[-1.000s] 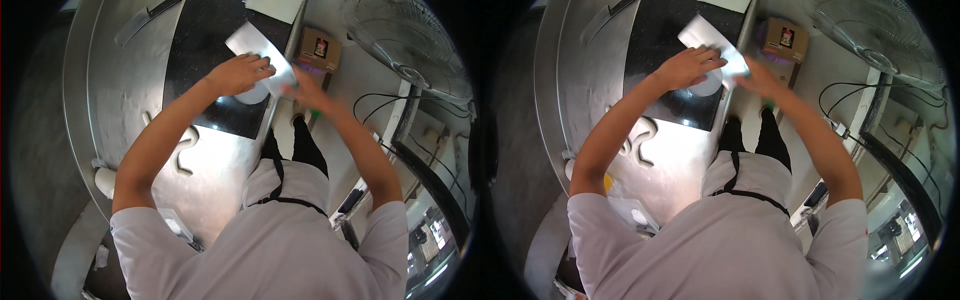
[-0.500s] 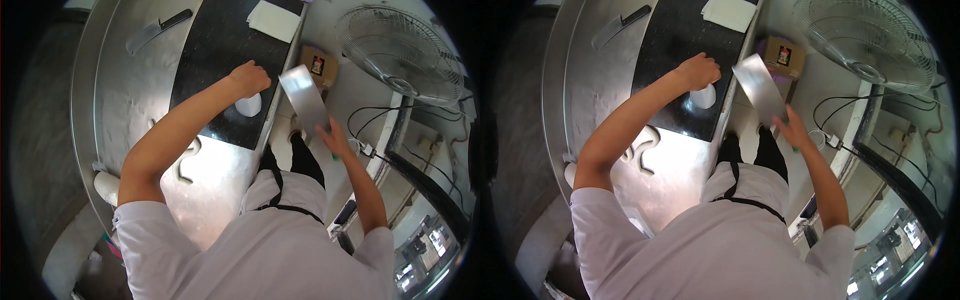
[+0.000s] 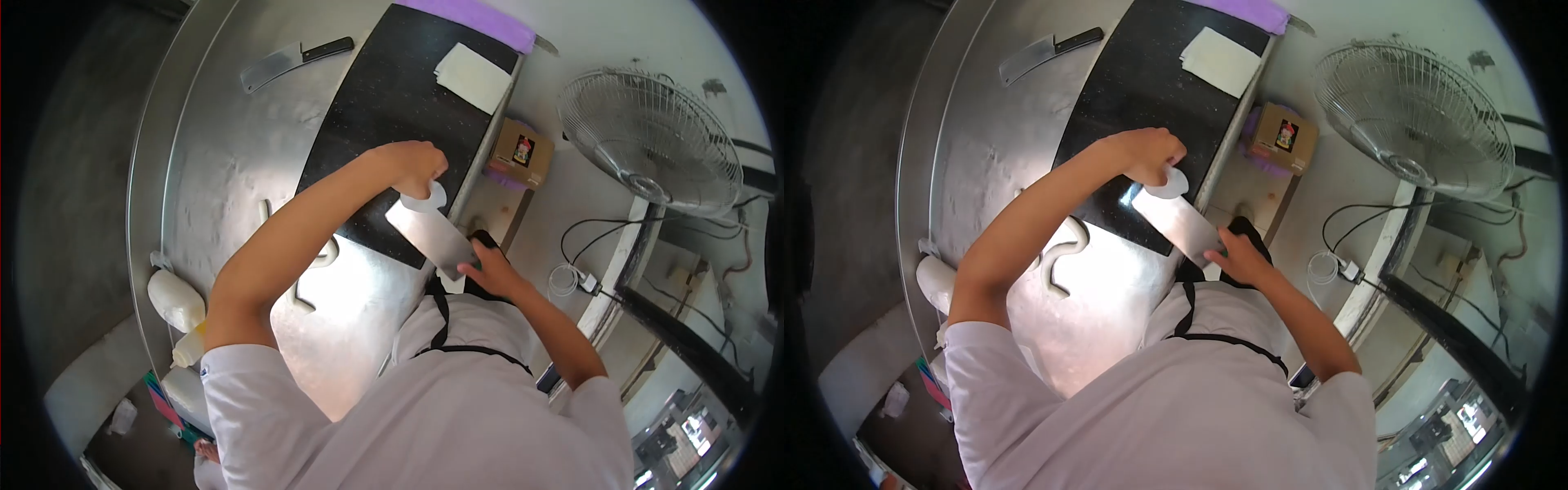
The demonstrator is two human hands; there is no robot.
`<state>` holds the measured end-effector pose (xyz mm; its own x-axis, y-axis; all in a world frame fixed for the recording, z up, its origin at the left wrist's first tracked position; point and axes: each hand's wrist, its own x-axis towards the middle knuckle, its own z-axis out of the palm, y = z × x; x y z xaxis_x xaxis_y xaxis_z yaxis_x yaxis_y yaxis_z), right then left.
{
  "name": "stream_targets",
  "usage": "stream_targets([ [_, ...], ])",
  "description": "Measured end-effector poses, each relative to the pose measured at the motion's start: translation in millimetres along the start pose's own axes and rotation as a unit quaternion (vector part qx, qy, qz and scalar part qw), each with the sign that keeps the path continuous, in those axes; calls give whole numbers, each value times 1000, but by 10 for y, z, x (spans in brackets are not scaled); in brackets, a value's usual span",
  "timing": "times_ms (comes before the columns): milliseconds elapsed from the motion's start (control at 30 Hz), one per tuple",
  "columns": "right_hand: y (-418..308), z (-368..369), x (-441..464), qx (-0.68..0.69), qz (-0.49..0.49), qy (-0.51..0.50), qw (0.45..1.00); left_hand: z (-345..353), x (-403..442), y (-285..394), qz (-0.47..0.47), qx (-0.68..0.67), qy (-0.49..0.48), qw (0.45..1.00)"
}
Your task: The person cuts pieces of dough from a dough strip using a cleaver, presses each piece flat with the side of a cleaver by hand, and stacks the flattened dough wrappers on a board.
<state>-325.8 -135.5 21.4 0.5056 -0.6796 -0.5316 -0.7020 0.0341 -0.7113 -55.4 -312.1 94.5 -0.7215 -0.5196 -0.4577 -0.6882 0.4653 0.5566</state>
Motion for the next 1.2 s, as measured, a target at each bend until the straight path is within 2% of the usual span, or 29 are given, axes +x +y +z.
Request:
stream_targets([
  [67,37,-96,-109,8,-10,-15,1000,-22,-49,-174,-39,-39,32,998],
  [133,-46,-296,-49,56,52,-80,994,35,-29,-425,-53,-226,87,969],
  [167,-39,-355,25,51,43,-85,994,38,-25,-516,-78,-282,80,953],
  [267,58,-568,318,41,23,-124,991,-110,18,-668,-110,-354,122,920],
  [367,82,-840,801,24,-9,-194,981,-503,161,-744,-103,-356,192,909],
  [400,44,-938,901,29,-12,-202,979,-573,257,-826,-112,-358,189,907],
  [467,8,-1122,1107,-8,-8,-231,973,-785,533,-1111,-53,-448,282,847],
  [567,42,-1244,1268,-28,-40,-208,977,-1140,793,-1384,-123,-517,362,766],
  [600,26,-1294,1324,-30,-43,-213,976,-1151,856,-1535,-155,-517,395,743],
  [667,-18,-1379,1393,-25,-14,-234,972,-1018,932,-1837,-316,-464,444,698],
  [700,-23,-1419,1423,-28,-16,-238,971,-891,944,-1938,-319,-465,448,694],
  [767,-23,-1503,1457,-39,-35,-228,972,-692,878,-2065,-408,-397,563,599],
  [800,-35,-1536,1474,-44,-37,-235,970,-635,756,-2001,-413,-399,566,591],
  [867,-86,-1558,1485,-30,-31,-224,974,-399,358,-1663,-376,-312,635,599],
  [900,-75,-1540,1488,-39,-37,-238,970,-135,150,-1575,-379,-319,650,577],
  [933,-29,-1509,1487,-37,-51,-209,976,151,-57,-1457,-384,-323,666,552],
  [967,-10,-1488,1501,-35,-69,-186,980,369,-279,-1224,-419,-312,679,516],
  [1000,-103,-1524,1520,-47,-87,-216,971,606,-535,-972,-460,-297,690,474],
  [1033,-260,-1582,1526,-34,-88,-221,971,965,-743,-790,-504,-216,711,441],
  [1067,-371,-1565,1549,-24,-88,-227,970,1410,-988,-609,-555,-94,692,453],
  [1100,-392,-1473,1559,-40,-103,-260,959,1715,-1185,-351,-619,-49,665,415],
  [1133,-377,-1393,1551,-37,-124,-234,964,1999,-1308,-112,-674,-10,634,378],
  [1167,-408,-1316,1537,-34,-143,-201,969,2326,-1422,96,-695,-24,629,346],
  [1200,-497,-1223,1521,-52,-151,-215,963,2584,-1506,295,-711,-24,614,341],
])
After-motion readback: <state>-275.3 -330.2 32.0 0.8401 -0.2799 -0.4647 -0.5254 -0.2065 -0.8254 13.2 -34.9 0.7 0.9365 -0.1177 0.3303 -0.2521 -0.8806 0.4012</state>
